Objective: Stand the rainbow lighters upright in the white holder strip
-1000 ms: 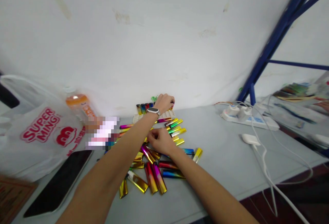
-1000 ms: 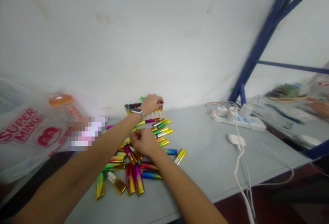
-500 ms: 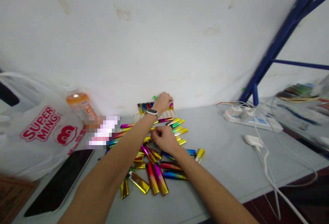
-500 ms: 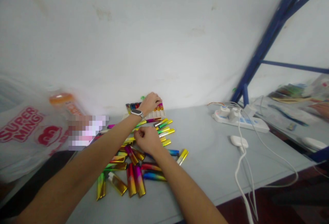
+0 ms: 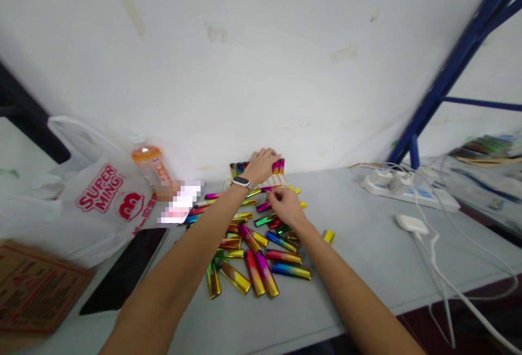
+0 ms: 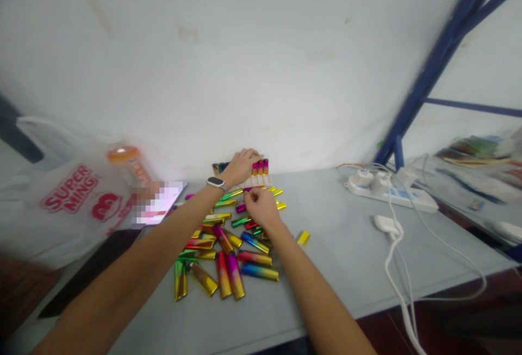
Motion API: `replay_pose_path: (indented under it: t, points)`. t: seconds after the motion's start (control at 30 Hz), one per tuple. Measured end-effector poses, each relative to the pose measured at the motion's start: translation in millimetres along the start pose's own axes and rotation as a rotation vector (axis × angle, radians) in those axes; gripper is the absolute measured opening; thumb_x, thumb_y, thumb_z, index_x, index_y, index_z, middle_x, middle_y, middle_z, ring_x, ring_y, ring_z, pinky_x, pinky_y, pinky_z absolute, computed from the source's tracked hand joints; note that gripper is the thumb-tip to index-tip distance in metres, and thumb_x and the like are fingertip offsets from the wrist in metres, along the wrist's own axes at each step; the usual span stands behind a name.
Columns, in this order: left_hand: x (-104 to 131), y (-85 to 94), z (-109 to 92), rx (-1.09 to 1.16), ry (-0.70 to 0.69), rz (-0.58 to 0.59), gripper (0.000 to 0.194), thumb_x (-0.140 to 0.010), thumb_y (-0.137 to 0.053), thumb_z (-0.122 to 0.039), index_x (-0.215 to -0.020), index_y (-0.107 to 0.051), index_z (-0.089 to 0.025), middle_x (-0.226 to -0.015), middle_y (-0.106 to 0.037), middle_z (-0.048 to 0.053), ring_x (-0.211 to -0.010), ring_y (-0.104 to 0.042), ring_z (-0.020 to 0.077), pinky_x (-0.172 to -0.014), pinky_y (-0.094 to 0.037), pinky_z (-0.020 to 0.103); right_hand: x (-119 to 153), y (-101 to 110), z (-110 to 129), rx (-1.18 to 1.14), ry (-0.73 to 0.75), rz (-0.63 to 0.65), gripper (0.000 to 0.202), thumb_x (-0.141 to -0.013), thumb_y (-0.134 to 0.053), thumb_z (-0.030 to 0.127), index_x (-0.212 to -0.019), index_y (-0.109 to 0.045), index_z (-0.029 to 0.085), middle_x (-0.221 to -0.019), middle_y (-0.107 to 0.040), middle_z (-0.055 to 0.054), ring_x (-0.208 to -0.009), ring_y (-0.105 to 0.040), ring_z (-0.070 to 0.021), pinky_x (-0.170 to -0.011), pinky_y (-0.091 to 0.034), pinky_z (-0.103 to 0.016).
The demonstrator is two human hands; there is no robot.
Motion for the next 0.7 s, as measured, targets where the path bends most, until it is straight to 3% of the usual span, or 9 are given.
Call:
replay_pose_path:
  t: [0.17, 0.27, 0.37, 0.47, 0.57, 0.7]
  points:
    - [76, 19.5, 19, 0.162, 0.161, -0.078, 0.04, -0.089, -0.039, -0.005, -0.109, -0.07, -0.019, -0.112, -0.066, 0.009, -0.107, -0.054, 0.0234, -0.098, -0.043, 0.04, 3, -7, 3, 0.167, 0.112, 0.148, 0.016, -0.083, -0.056, 0.022, -0.081, -0.071, 0.017, -0.072, -0.065, -0.003, -0.068, -0.055, -0.0149, -0.067, -0.037, -0.026]
    - [134, 29.2, 29, 0.211, 0.256, -0.103, 0.034, -0.092, -0.039, -0.01, -0.102, -0.07, -0.019, -0.104, -0.068, 0.007, -0.1, -0.057, 0.0224, -0.094, -0.046, 0.04, -1, -14, 14, 0.346, 0.219, 0.189, 0.02, -0.083, -0.059, 0.025, -0.095, -0.073, 0.018, -0.094, -0.068, -0.008, -0.09, -0.059, -0.0203, -0.083, -0.039, -0.031]
    - [178, 36.3, 32, 0.267, 0.32, -0.157, 0.03, -0.092, -0.041, -0.011, -0.099, -0.069, -0.019, -0.101, -0.068, 0.007, -0.099, -0.059, 0.0221, -0.094, -0.047, 0.04, -13, -29, 27, 0.5, 0.291, 0.298, 0.026, -0.083, -0.062, 0.03, -0.104, -0.073, 0.019, -0.105, -0.067, -0.012, -0.101, -0.058, -0.0249, -0.089, -0.037, -0.036]
    - [197, 37.7, 32, 0.318, 0.374, -0.189, 0.026, -0.09, -0.045, -0.011, -0.095, -0.069, -0.019, -0.1, -0.068, 0.007, -0.099, -0.06, 0.0221, -0.094, -0.048, 0.04, -29, -48, 40, 0.569, 0.352, 0.424, 0.019, -0.078, -0.066, 0.027, -0.093, -0.074, 0.019, -0.096, -0.07, -0.01, -0.093, -0.06, -0.0244, -0.085, -0.037, -0.035]
    - [199, 35.3, 28, 0.336, 0.373, -0.199, 0.026, -0.088, -0.046, -0.008, -0.09, -0.069, -0.019, -0.1, -0.068, 0.006, -0.1, -0.06, 0.0218, -0.097, -0.048, 0.04, -41, -64, 50, 0.603, 0.396, 0.508, 0.008, -0.07, -0.071, 0.025, -0.074, -0.071, 0.018, -0.078, -0.07, -0.008, -0.079, -0.061, -0.0229, -0.079, -0.037, -0.033]
    - [197, 32.9, 26, 0.322, 0.369, -0.206, 0.025, -0.087, -0.047, -0.007, -0.089, -0.068, -0.02, -0.099, -0.069, 0.006, -0.1, -0.061, 0.0219, -0.097, -0.048, 0.041, -47, -67, 50, 0.605, 0.441, 0.506, 0.009, -0.072, -0.069, 0.024, -0.07, -0.063, 0.018, -0.078, -0.07, -0.01, -0.077, -0.061, -0.0225, -0.074, -0.037, -0.032]
Point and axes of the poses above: each hand's wrist, its own x-axis away from the middle knuckle, its own y-axis out of the back of the hand, z = x × y, the point moved 4 cm from there along -x, towards the middle knuckle
